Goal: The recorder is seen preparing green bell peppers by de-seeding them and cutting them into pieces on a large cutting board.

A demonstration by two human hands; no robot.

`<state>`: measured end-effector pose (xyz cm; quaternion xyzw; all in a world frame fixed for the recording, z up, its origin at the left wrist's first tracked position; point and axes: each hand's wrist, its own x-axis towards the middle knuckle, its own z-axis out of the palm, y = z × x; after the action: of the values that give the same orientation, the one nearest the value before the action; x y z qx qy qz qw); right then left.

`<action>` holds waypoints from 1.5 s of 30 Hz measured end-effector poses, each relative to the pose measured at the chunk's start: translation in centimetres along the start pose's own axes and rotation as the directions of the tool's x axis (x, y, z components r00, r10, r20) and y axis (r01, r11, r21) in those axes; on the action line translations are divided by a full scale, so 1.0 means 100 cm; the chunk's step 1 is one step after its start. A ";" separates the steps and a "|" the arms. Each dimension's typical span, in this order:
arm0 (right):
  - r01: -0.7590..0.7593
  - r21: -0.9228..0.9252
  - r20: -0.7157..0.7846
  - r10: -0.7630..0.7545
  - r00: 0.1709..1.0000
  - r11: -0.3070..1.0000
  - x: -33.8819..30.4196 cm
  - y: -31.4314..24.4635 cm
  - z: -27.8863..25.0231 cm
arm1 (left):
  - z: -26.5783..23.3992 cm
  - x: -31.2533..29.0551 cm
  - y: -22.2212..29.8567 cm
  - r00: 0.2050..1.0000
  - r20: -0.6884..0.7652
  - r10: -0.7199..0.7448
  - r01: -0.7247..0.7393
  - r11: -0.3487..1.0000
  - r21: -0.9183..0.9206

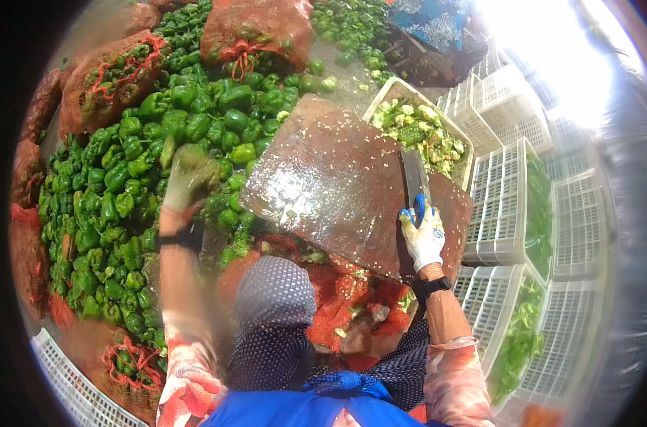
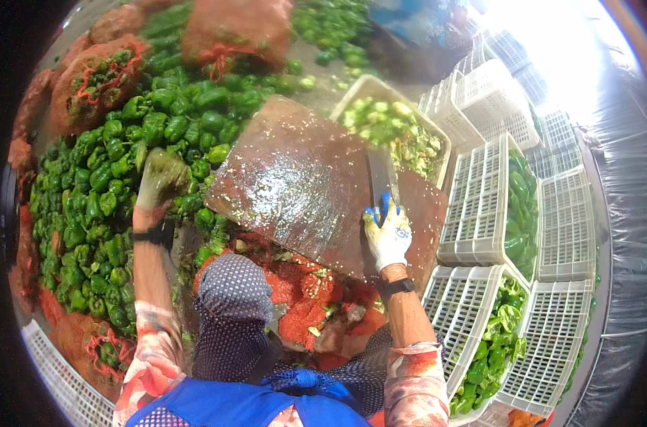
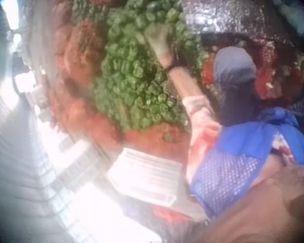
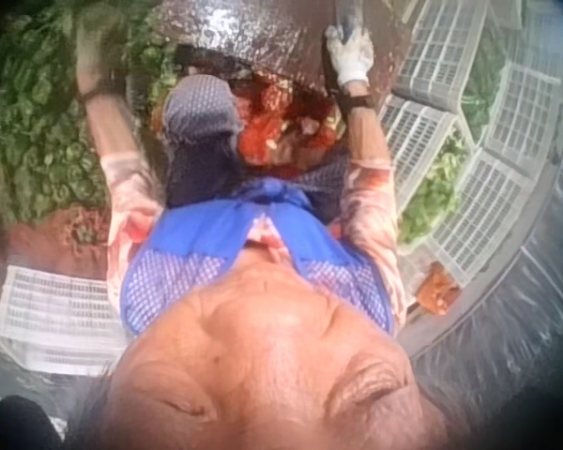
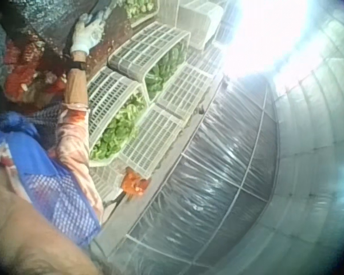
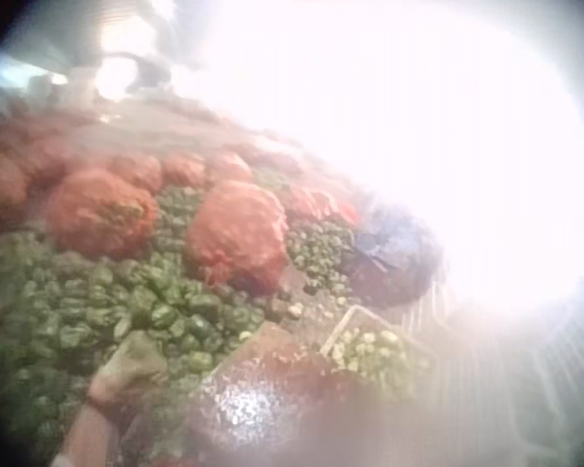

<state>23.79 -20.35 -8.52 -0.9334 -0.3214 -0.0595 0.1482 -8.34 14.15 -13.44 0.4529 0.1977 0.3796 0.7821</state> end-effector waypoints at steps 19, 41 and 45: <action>0.117 0.276 -0.015 -0.118 0.993 0.954 0.011 0.033 0.037 | -0.175 -0.137 -0.047 0.846 -0.506 -0.167 0.525 0.104 0.845; 0.010 0.436 0.050 -0.035 0.998 0.900 0.000 0.023 0.030 | -0.084 -0.106 -0.188 0.888 -0.332 -0.319 0.301 -0.143 0.943; 0.074 0.320 0.039 -0.091 0.995 0.944 0.001 0.019 0.026 | -0.080 -0.094 -0.191 0.889 -0.353 -0.290 0.342 -0.089 0.935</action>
<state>25.12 -20.90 -11.42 -0.8842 -0.3694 0.0117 0.2856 -11.60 5.56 -34.30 0.7994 0.5197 -0.0571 0.2959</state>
